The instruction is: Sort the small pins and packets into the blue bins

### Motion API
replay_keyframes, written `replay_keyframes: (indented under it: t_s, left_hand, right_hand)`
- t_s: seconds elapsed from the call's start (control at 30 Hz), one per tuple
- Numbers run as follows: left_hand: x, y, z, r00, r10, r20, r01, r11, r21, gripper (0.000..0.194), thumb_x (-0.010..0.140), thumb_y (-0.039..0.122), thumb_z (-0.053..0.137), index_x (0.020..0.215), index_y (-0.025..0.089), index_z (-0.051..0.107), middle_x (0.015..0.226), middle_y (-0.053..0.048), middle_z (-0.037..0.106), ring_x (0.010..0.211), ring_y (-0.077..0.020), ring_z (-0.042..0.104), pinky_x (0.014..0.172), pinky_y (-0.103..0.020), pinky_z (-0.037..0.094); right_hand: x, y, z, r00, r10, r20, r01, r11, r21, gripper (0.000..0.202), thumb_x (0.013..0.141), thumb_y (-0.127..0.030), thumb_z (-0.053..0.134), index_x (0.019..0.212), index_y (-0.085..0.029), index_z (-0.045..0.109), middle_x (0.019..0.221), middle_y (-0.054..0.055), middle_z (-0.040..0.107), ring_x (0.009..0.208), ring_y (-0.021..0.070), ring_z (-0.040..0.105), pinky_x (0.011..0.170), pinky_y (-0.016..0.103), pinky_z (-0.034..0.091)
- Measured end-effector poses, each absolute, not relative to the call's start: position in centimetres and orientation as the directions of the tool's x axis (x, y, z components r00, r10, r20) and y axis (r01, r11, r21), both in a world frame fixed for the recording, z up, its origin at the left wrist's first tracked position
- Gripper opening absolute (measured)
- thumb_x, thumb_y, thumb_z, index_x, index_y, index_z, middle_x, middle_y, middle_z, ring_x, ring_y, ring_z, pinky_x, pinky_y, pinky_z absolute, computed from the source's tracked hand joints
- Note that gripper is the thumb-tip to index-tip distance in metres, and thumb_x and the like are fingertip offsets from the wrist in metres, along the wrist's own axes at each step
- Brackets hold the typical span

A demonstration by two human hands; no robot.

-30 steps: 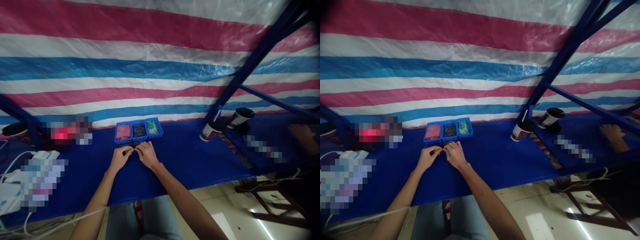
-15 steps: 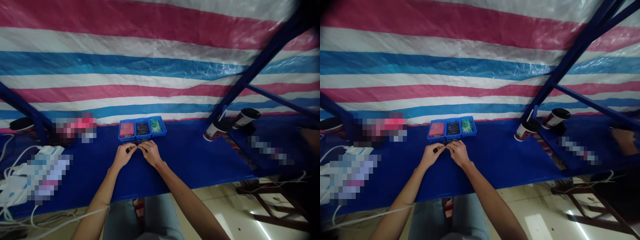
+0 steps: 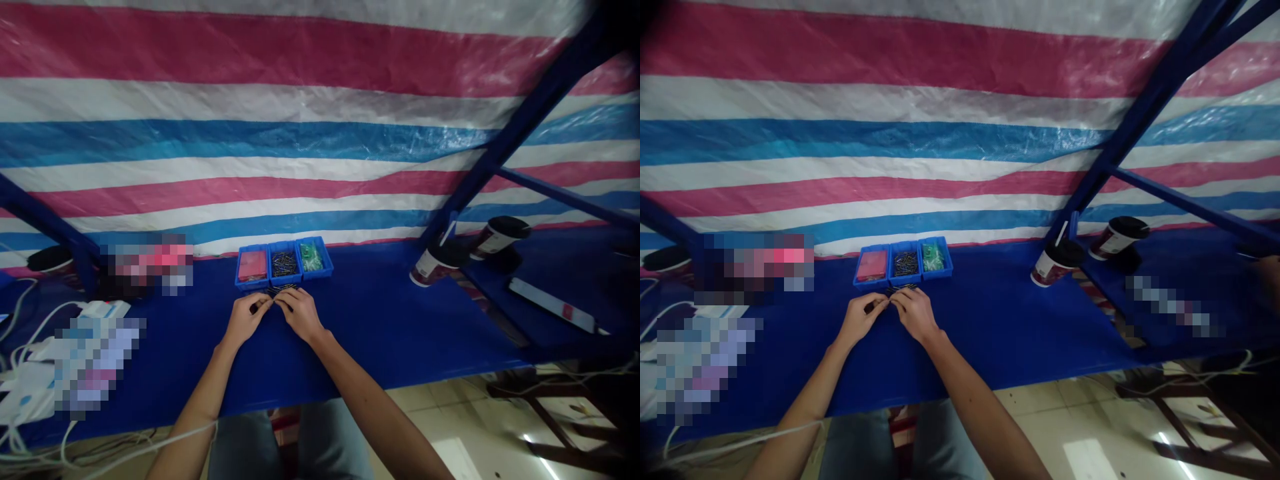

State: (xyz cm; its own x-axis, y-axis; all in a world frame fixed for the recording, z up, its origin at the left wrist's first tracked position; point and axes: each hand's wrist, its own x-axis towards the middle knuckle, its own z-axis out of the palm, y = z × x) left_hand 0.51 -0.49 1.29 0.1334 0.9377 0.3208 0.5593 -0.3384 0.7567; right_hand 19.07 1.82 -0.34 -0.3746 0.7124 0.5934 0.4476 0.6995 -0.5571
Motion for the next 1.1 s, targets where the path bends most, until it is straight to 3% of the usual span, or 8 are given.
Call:
replay_keyframes:
  t_s: [0.37, 0.63, 0.87, 1.0, 1.1]
  left_hand:
    - [0.6, -0.5, 1.3, 0.132, 0.937, 0.322, 0.549, -0.34, 0.764, 0.025, 0.091, 0.038, 0.06, 0.083, 0.017, 0.072, 0.071, -0.002, 0.068, 0.062, -0.0136, 0.057, 0.065, -0.023, 0.046]
    - [0.6, -0.6, 1.4, 0.12, 0.95, 0.287, 0.558, -0.304, 0.772, 0.027, 0.093, 0.038, 0.057, 0.086, 0.016, 0.07, 0.066, 0.0, 0.066, 0.059, -0.0126, 0.057, 0.062, -0.022, 0.043]
    - [0.6, -0.5, 1.5, 0.122, 0.955, 0.27, 0.575, -0.289, 0.765, 0.027, 0.093, 0.039, 0.055, 0.087, 0.017, 0.07, 0.066, 0.0, 0.067, 0.059, -0.0132, 0.059, 0.063, -0.022, 0.043]
    - [0.7, -0.6, 1.5, 0.156, 0.956, 0.249, 0.591, -0.292, 0.752, 0.028, 0.094, 0.04, 0.053, 0.09, 0.018, 0.069, 0.067, 0.0, 0.068, 0.061, -0.0144, 0.062, 0.065, -0.022, 0.045]
    - [0.7, -0.6, 1.4, 0.182, 0.955, 0.233, 0.596, -0.296, 0.746, 0.029, 0.097, 0.039, 0.049, 0.09, 0.019, 0.068, 0.07, 0.0, 0.069, 0.061, -0.014, 0.061, 0.065, -0.022, 0.044]
  right_hand:
    - [19.3, 1.6, 0.5, -0.426, 0.751, 0.504, 0.519, 0.659, -0.544, 0.018, 0.101, -0.023, 0.051, 0.097, -0.021, 0.068, 0.095, 0.004, 0.072, 0.085, 0.0162, 0.065, 0.081, 0.032, 0.04]
    - [19.4, 1.4, 0.7, -0.41, 0.753, 0.516, 0.511, 0.657, -0.553, 0.018, 0.098, -0.022, 0.055, 0.114, -0.02, 0.063, 0.1, 0.005, 0.07, 0.089, 0.0181, 0.064, 0.083, 0.032, 0.041]
    - [19.6, 1.7, 1.0, -0.378, 0.758, 0.531, 0.516, 0.649, -0.559, 0.016, 0.1, -0.023, 0.051, 0.107, -0.02, 0.065, 0.098, 0.006, 0.07, 0.087, 0.0186, 0.064, 0.082, 0.032, 0.043]
    - [20.0, 0.3, 2.6, -0.328, 0.787, 0.523, 0.427, 0.617, -0.661, 0.024, 0.101, -0.03, 0.049, 0.091, -0.021, 0.068, 0.085, 0.005, 0.069, 0.076, 0.0174, 0.063, 0.075, 0.031, 0.047]
    - [20.1, -2.4, 4.2, -0.339, 0.847, 0.411, 0.308, 0.512, -0.802, 0.032, 0.102, -0.038, 0.046, 0.085, -0.023, 0.069, 0.081, 0.004, 0.067, 0.075, 0.0171, 0.063, 0.07, 0.029, 0.05]
